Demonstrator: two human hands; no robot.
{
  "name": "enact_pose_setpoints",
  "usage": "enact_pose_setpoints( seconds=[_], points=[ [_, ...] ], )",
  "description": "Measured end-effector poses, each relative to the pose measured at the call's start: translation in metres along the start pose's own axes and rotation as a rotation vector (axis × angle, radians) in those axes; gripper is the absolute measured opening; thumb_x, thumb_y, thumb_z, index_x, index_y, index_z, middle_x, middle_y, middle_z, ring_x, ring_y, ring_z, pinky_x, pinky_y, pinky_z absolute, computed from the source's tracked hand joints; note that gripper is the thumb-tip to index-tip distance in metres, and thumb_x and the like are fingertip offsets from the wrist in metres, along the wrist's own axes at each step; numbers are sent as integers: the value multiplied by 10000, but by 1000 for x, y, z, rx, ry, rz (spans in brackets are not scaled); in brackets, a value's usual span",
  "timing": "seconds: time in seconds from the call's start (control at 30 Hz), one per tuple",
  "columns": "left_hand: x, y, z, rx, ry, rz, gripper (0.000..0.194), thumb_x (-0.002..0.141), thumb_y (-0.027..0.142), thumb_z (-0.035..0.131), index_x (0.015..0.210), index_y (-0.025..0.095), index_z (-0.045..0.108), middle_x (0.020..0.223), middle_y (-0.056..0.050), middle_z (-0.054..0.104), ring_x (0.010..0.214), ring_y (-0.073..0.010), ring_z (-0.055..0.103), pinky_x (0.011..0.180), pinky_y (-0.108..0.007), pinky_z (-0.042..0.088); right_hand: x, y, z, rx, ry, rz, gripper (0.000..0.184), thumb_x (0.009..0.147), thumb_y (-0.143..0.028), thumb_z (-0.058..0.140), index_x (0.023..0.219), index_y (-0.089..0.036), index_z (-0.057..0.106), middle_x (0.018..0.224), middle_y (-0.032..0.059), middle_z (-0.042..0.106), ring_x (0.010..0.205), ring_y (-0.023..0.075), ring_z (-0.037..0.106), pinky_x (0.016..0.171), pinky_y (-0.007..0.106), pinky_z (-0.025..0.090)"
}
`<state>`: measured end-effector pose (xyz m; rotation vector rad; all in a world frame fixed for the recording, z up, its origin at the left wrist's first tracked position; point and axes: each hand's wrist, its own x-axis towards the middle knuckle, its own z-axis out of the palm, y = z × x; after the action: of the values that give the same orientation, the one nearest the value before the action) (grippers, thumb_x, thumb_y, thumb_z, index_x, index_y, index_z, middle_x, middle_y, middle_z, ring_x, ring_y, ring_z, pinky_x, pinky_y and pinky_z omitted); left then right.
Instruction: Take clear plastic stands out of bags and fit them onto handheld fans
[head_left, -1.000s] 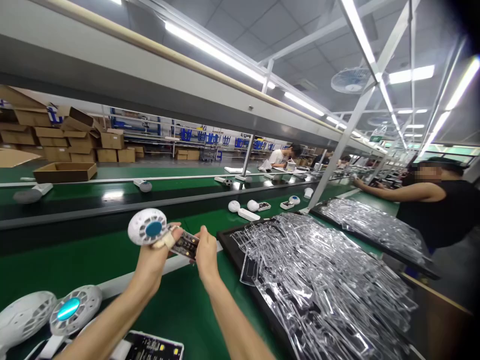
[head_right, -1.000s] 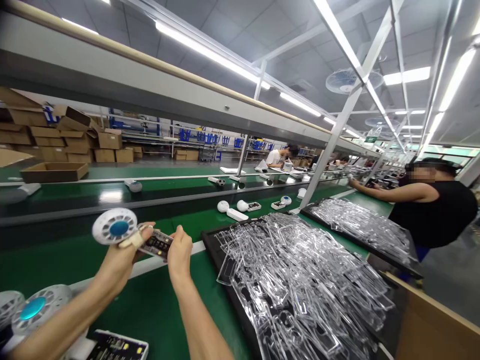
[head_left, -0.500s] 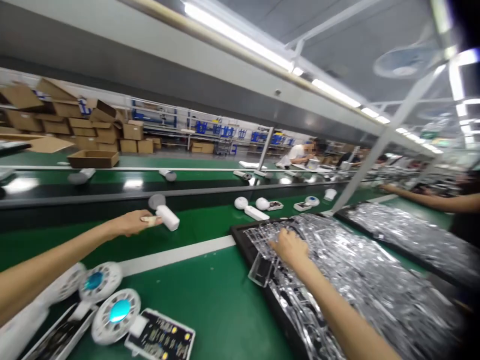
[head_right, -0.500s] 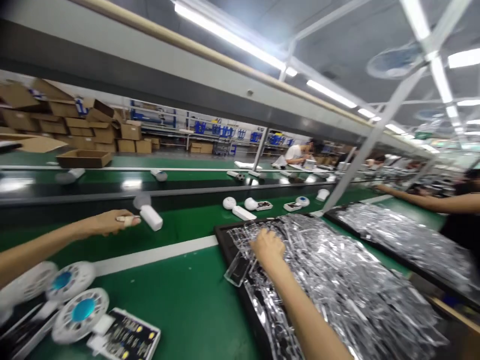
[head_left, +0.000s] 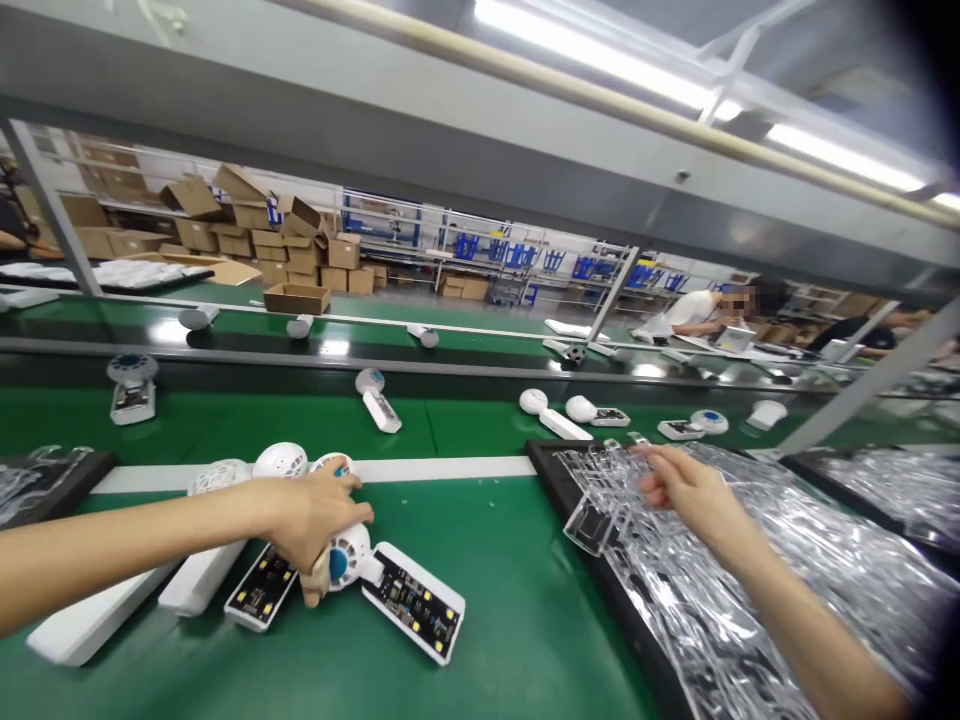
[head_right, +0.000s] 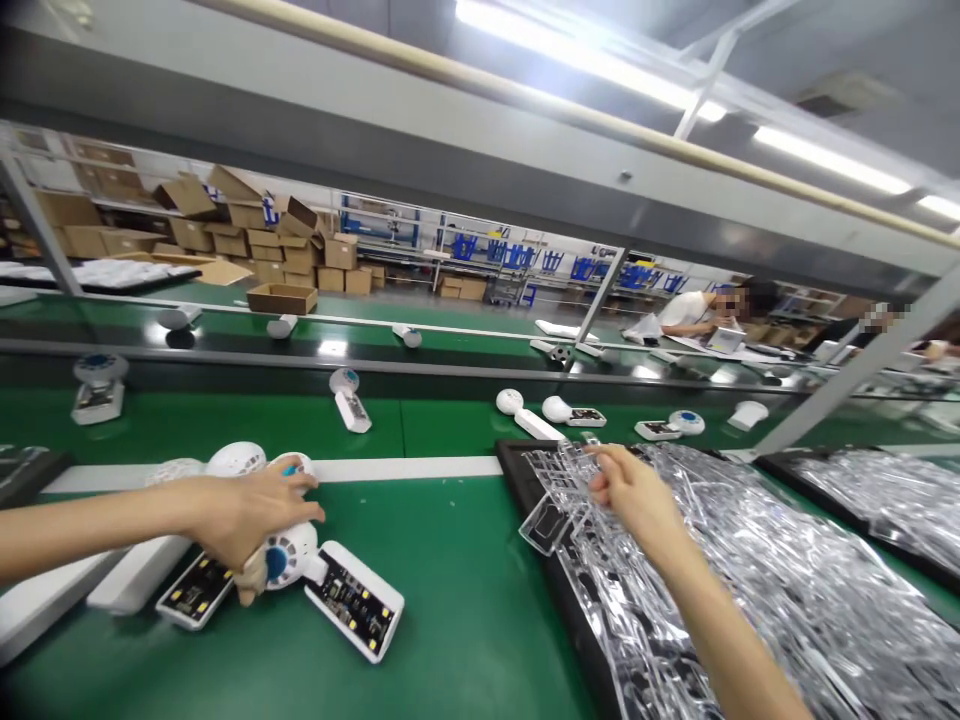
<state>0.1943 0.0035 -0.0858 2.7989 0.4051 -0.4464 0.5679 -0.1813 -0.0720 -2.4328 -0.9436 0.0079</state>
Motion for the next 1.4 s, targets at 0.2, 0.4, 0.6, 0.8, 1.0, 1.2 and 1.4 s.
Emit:
enact_pose_setpoints(
  seconds=[0.2,0.4,0.6,0.8,1.0,1.2,1.4],
  points=[
    [-9,16,5,-4,95,-53,413,514,195,645,925,171,628,908,-138,661,925,-350,554,910,-452,303,-115,-83,42,288,-402,-187,508,739,-455,545,1197,-240,503,766,24,619,661,209,592,570,309,468],
    [-7,19,-12,-463,199,-153,401,528,377,712,891,225,639,795,-26,654,766,-260,572,681,-296,395,-186,-108,103,-92,-402,-573,783,624,-198,712,1334,-223,383,1075,124,583,929,324,604,685,434,523],
    [32,19,15,-1502,385,-121,308,656,462,689,792,193,623,760,-5,607,704,-159,544,638,-235,392,-168,-92,134,-107,-279,-522,665,776,-239,603,1366,-132,316,1043,151,565,950,310,604,694,436,530],
    [70,33,27,-1912,571,-29,358,660,355,736,947,201,586,837,-8,581,722,-138,560,662,-250,430,-158,-89,134,123,-190,-374,543,865,-345,450,1362,-213,275,1168,119,531,988,273,598,755,415,507],
    [80,48,19,-2041,636,20,382,624,329,761,932,183,589,798,0,603,695,-127,576,672,-250,449,-150,-104,121,114,-128,-366,413,899,-415,359,1284,-280,429,963,68,558,833,236,624,635,347,515],
    [81,46,3,-2131,733,-72,403,548,268,807,877,172,595,736,7,599,650,-122,576,626,-246,470,-150,-112,139,103,55,-382,462,905,-426,342,1338,-281,415,1112,141,545,978,315,567,771,484,483],
    [80,48,-18,-2082,777,-72,505,555,316,811,991,196,585,781,7,600,692,-128,580,632,-240,462,-144,-101,134,483,-232,-352,538,936,-388,317,1433,-359,114,1217,47,549,1057,223,572,783,330,502]
  ],
)
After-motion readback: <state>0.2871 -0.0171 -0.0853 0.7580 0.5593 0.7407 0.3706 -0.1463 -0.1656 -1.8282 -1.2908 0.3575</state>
